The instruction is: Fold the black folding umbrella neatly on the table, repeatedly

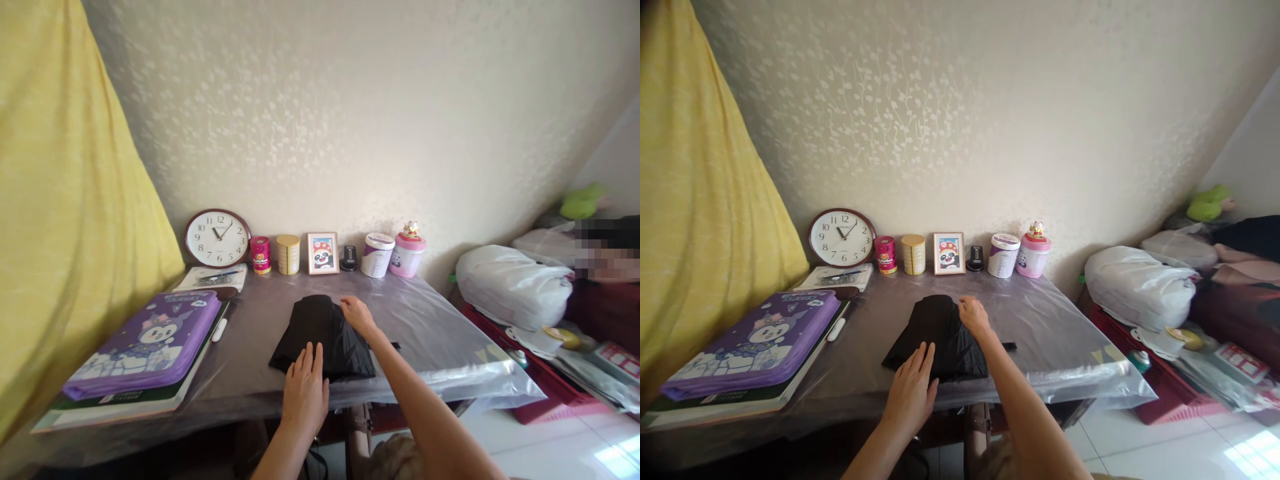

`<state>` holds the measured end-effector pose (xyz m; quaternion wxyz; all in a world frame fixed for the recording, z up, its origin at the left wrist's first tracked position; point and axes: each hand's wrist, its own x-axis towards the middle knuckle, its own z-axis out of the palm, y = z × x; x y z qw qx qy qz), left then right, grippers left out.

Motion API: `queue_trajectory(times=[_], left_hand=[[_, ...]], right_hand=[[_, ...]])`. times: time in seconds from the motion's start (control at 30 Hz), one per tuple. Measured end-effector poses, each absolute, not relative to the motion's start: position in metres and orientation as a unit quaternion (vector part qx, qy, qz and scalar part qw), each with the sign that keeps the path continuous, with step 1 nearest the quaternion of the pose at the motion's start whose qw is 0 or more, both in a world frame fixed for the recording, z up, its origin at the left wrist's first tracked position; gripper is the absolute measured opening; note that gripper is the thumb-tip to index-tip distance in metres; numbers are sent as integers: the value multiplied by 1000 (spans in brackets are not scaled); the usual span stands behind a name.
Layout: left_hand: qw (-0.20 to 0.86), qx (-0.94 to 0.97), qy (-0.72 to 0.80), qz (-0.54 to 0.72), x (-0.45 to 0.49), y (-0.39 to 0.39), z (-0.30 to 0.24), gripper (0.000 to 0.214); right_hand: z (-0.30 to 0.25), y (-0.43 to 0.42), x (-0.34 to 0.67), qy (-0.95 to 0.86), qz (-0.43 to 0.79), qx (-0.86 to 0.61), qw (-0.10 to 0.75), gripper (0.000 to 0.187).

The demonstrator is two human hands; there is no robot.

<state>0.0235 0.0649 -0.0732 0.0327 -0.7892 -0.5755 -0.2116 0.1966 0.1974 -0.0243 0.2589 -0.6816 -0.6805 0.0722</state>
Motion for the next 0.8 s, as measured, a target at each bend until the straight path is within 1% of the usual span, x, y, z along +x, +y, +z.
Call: queue_trajectory(times=[0.13,0.23,0.37,0.63,0.73,0.8], left_hand=[[42,-789,-574,-217,24,66,-76,57],[46,-789,-574,-216,24,66,-76,56],[45,-790,-576,-206,24,64,-75,56],[38,-788,-580,-202,23,65,-77,57],[26,-786,-587,-195,23,65,-77,59],[21,-785,-589,-191,23,65,-76,60]], right_hand=[[-25,188,231,-605,141,-752,220,28],[-30,183,243,-587,176,-760,214,25],[-34,179,246,-567,264,-751,212,21],[-27,167,236,-506,426,-696,278,25],[-24,165,230,-480,503,-639,327,20],[-21,165,225,-474,528,-599,371,18]])
